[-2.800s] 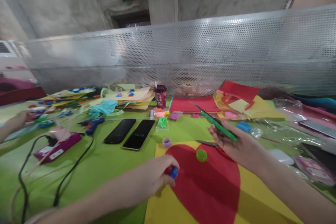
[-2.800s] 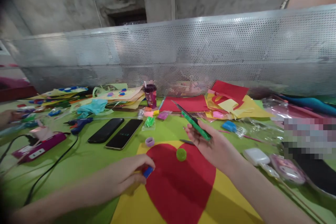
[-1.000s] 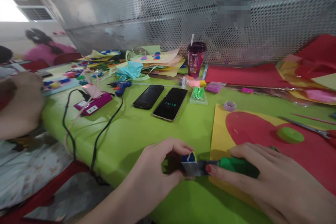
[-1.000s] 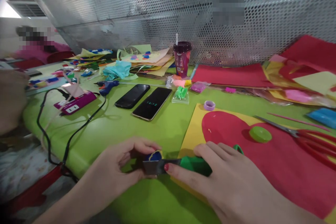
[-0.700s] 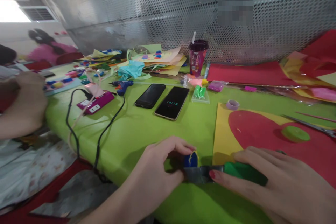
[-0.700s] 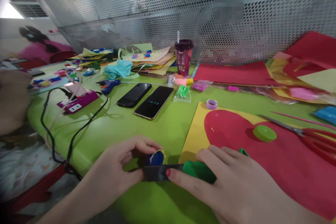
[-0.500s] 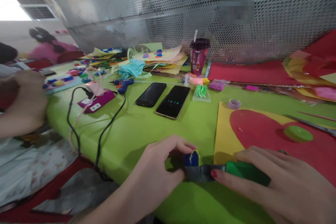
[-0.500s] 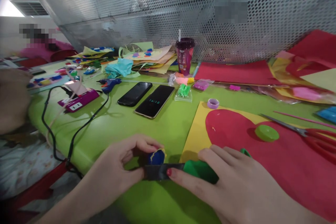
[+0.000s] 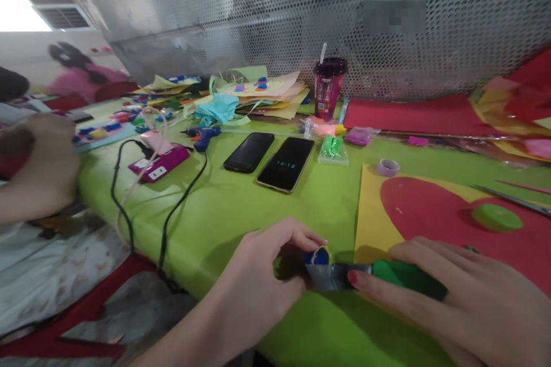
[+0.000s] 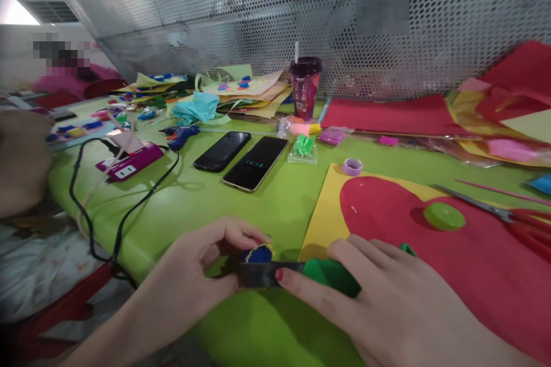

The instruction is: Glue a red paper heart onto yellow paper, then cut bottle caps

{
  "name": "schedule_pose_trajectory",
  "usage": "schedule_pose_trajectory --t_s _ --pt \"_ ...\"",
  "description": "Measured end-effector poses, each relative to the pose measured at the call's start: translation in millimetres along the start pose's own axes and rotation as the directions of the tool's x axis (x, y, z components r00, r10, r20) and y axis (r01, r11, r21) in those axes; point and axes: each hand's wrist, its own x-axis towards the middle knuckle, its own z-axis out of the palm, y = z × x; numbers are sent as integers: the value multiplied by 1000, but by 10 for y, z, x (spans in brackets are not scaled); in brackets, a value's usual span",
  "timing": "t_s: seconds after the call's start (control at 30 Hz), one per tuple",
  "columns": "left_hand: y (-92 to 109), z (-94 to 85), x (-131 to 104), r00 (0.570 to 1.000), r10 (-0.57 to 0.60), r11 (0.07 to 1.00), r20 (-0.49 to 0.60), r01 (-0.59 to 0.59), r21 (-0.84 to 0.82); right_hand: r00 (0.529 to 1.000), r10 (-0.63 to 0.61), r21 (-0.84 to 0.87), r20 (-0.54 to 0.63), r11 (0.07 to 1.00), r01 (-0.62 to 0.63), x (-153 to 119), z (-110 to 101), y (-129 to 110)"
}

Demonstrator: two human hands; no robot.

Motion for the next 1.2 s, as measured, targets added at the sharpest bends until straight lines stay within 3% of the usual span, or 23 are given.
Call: schedule_pose_trajectory --t_s 0.6,0.97,1.2 --pt "-6 25 -6 998 58 998 -21 -57 35 999 38 -28 -14 999 -39 15 60 -68" --pt "-30 6 -23 999 15 999 -31 -13 37 999 45 11 -3 999 -44 -11 33 -27" --pt "-4 23 1 999 -9 1000 -39 8 -8 998 57 -54 16 997 -56 4 9 -24"
